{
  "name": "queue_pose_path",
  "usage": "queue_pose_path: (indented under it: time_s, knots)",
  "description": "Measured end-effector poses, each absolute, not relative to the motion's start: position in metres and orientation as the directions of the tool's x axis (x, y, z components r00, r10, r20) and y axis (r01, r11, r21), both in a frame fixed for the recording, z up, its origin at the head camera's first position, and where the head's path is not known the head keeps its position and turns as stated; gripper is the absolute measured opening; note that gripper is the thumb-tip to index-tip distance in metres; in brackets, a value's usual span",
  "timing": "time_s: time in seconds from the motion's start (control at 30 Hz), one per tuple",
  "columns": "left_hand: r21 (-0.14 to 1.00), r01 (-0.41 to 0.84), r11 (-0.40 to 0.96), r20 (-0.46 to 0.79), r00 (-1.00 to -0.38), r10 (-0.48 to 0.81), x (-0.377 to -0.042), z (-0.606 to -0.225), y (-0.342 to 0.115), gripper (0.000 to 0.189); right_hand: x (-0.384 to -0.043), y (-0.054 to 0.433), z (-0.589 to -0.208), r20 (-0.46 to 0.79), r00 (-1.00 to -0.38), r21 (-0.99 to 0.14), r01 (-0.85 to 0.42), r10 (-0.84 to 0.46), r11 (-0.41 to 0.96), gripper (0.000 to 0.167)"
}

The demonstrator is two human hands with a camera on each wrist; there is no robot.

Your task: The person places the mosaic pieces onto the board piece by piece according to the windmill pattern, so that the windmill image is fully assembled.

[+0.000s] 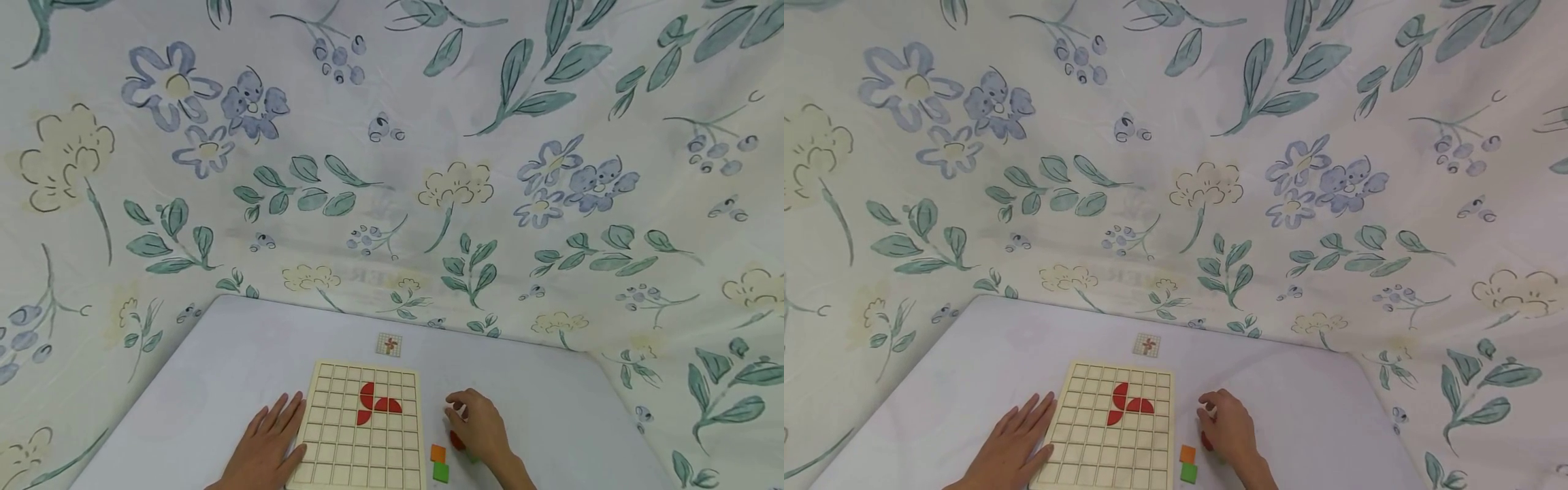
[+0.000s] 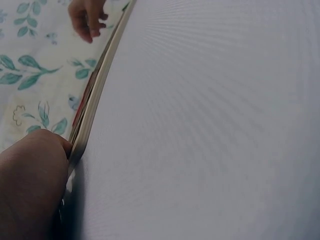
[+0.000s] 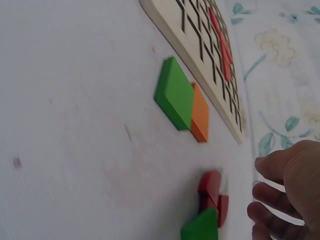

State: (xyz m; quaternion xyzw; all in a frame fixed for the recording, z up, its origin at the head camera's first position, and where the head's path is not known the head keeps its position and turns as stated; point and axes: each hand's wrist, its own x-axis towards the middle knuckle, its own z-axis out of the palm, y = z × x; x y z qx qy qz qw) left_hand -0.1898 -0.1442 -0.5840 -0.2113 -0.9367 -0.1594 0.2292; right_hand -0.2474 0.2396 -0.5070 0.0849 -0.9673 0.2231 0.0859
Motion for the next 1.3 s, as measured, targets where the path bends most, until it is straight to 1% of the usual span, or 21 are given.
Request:
queue_pose_path:
  time_s: [0.17, 0.3, 0.47, 0.53, 0.63, 0.73, 0.83, 1.1, 1.3]
  knots:
    - [0.228, 0.465, 0.855, 0.475, -0.820, 0.320, -0.188, -0.579, -0.144, 0.068, -0.251, 0.249, -0.503, 0.159, -0.985, -0.423, -0.132, -0.070, 0.897, 0.017]
    - [0.217, 0.466, 0.858, 0.468, -0.821, 0.328, -0.188, -0.580, -0.145, 0.068, -0.252, 0.257, -0.500, 0.067, -0.996, -0.405, -0.074, -0.051, 0.911, 0.020]
    - [0.269, 0.444, 0.855, 0.436, -0.847, 0.303, -0.186, -0.575, -0.141, 0.066, -0.248, 0.266, -0.497, -0.078, -0.992, -0.414, -0.062, -0.103, 0.908, 0.027]
    - [0.274, 0.439, 0.855, 0.430, -0.852, 0.300, -0.186, -0.575, -0.141, 0.066, -0.245, 0.268, -0.497, -0.100, -0.986, -0.424, -0.077, -0.132, 0.902, 0.027]
    - [0.249, 0.450, 0.858, 0.449, -0.838, 0.309, -0.188, -0.579, -0.142, 0.067, -0.243, 0.268, -0.500, -0.091, -0.985, -0.438, -0.091, -0.145, 0.895, 0.023]
    - [0.213, 0.466, 0.859, 0.486, -0.813, 0.321, -0.191, -0.585, -0.144, 0.068, -0.243, 0.268, -0.506, -0.055, -0.990, -0.441, -0.093, -0.130, 0.893, 0.020]
    - [0.199, 0.479, 0.855, 0.502, -0.799, 0.330, -0.191, -0.588, -0.145, 0.068, -0.244, 0.266, -0.510, -0.046, -0.992, -0.467, -0.084, -0.119, 0.880, 0.018]
    - [0.186, 0.476, 0.860, 0.513, -0.793, 0.328, -0.193, -0.589, -0.145, 0.067, -0.247, 0.255, -0.507, -0.062, -0.986, -0.590, -0.090, -0.157, 0.802, 0.018]
    - [0.169, 0.483, 0.859, 0.537, -0.776, 0.331, -0.193, -0.590, -0.145, 0.067, -0.251, 0.243, -0.500, 0.045, -0.986, -0.707, -0.144, -0.159, 0.692, 0.017]
